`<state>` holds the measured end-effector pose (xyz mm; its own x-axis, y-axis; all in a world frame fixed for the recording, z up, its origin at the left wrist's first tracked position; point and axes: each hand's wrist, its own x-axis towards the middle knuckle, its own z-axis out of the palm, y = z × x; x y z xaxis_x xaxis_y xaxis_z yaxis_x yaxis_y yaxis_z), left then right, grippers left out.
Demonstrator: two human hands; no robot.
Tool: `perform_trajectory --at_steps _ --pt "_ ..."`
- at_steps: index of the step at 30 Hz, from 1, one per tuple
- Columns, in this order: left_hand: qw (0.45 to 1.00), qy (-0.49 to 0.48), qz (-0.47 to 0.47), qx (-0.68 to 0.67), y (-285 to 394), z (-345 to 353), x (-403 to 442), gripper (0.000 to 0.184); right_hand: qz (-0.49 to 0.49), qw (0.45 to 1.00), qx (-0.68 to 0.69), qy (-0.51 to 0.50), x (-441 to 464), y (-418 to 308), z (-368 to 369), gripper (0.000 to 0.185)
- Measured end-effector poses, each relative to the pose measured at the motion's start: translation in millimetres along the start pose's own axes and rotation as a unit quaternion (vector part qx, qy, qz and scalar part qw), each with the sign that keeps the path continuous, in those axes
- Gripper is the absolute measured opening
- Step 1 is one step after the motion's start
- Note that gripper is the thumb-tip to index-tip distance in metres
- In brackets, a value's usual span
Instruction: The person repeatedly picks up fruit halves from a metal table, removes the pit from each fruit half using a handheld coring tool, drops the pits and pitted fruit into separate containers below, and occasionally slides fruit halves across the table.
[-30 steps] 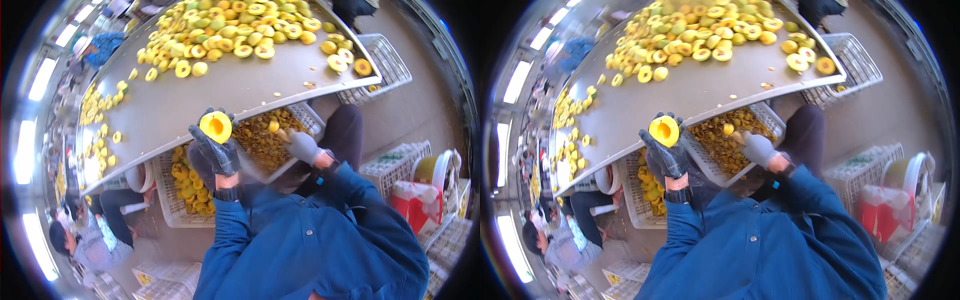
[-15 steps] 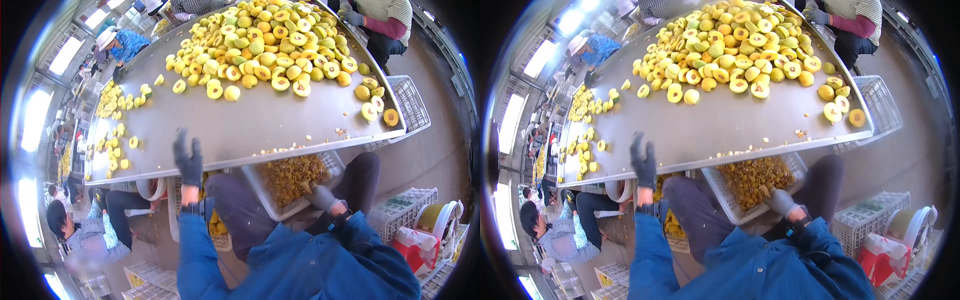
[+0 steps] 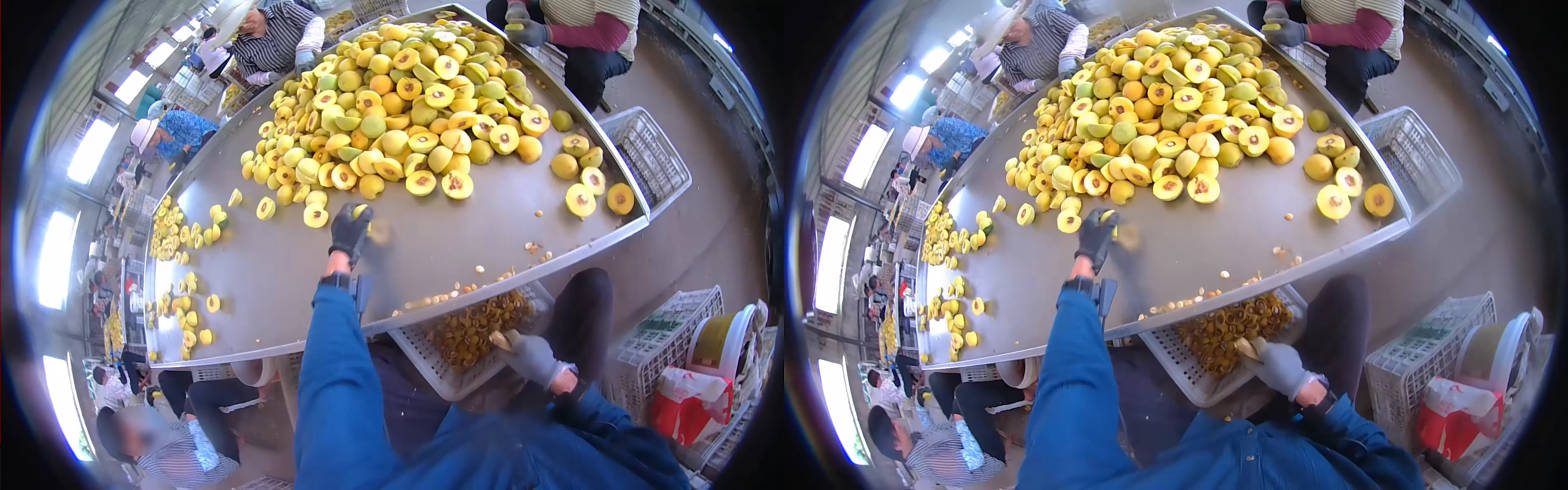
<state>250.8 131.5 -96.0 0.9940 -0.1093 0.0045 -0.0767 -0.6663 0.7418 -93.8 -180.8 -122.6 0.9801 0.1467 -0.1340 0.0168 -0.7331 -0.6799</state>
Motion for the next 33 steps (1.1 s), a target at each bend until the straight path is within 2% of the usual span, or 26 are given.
perform_trajectory --at_steps 1,3,6,7,9,12,14,16,20,22,24,26,29,32,33 --pt "0.957 -0.027 -0.096 -0.272 9.2 -1.6 -20.2 0.041 -0.002 1.000 0.028 0.014 3.1 -8.3 -7.8 0.030" --pt "0.845 -0.057 -0.074 -0.527 32.9 1.0 -75.0 0.043 -0.007 0.996 0.082 0.040 15.0 -32.3 -23.9 0.027" --pt "0.868 -0.037 -0.012 -0.494 77.9 16.3 -144.1 0.047 -0.050 0.988 0.126 0.080 30.2 -74.2 -44.2 0.027" --pt "0.880 -0.030 0.000 -0.474 98.7 19.5 -167.4 0.055 -0.067 0.984 0.133 0.093 30.7 -89.0 -50.7 0.028" --pt "0.929 0.031 0.046 -0.366 131.1 29.4 -204.4 0.061 -0.072 0.986 0.122 0.087 27.2 -112.5 -63.0 0.029" --pt "0.866 0.047 0.013 -0.497 160.2 34.6 -239.2 0.058 -0.076 0.987 0.112 0.089 19.4 -126.4 -63.4 0.029" --pt "0.940 0.095 0.044 -0.326 167.0 38.7 -252.4 0.057 -0.078 0.987 0.108 0.086 13.0 -128.6 -63.7 0.028" --pt "0.962 0.111 0.065 -0.239 178.8 39.0 -262.3 0.058 -0.080 0.989 0.105 0.073 7.7 -128.4 -65.7 0.027" --pt "0.956 0.104 0.067 -0.266 191.4 40.0 -269.6 0.062 -0.079 0.990 0.074 0.092 2.0 -130.6 -67.6 0.027" --pt "0.929 0.098 0.035 -0.355 191.5 42.7 -267.8 0.060 -0.079 0.992 0.034 0.091 -1.1 -130.1 -69.7 0.028" --pt "0.860 0.076 -0.024 -0.504 195.7 44.1 -267.9 0.056 -0.100 0.989 -0.005 0.112 -3.4 -127.6 -68.2 0.026" --pt "0.856 0.079 -0.027 -0.509 197.8 47.2 -268.2 0.057 -0.140 0.976 -0.042 0.158 -2.2 -121.6 -64.9 0.022" --pt "0.880 0.088 -0.010 -0.467 205.4 49.1 -270.2 0.059 -0.135 0.984 0.013 0.120 -3.0 -117.4 -64.6 0.023" --pt "0.906 0.097 0.001 -0.413 206.0 50.2 -268.7 0.061 -0.134 0.980 0.127 0.075 -3.7 -117.3 -65.0 0.022" --pt "0.913 0.098 0.003 -0.397 205.6 50.1 -267.8 0.061 -0.118 0.971 0.206 0.038 -4.5 -117.1 -67.3 0.022"
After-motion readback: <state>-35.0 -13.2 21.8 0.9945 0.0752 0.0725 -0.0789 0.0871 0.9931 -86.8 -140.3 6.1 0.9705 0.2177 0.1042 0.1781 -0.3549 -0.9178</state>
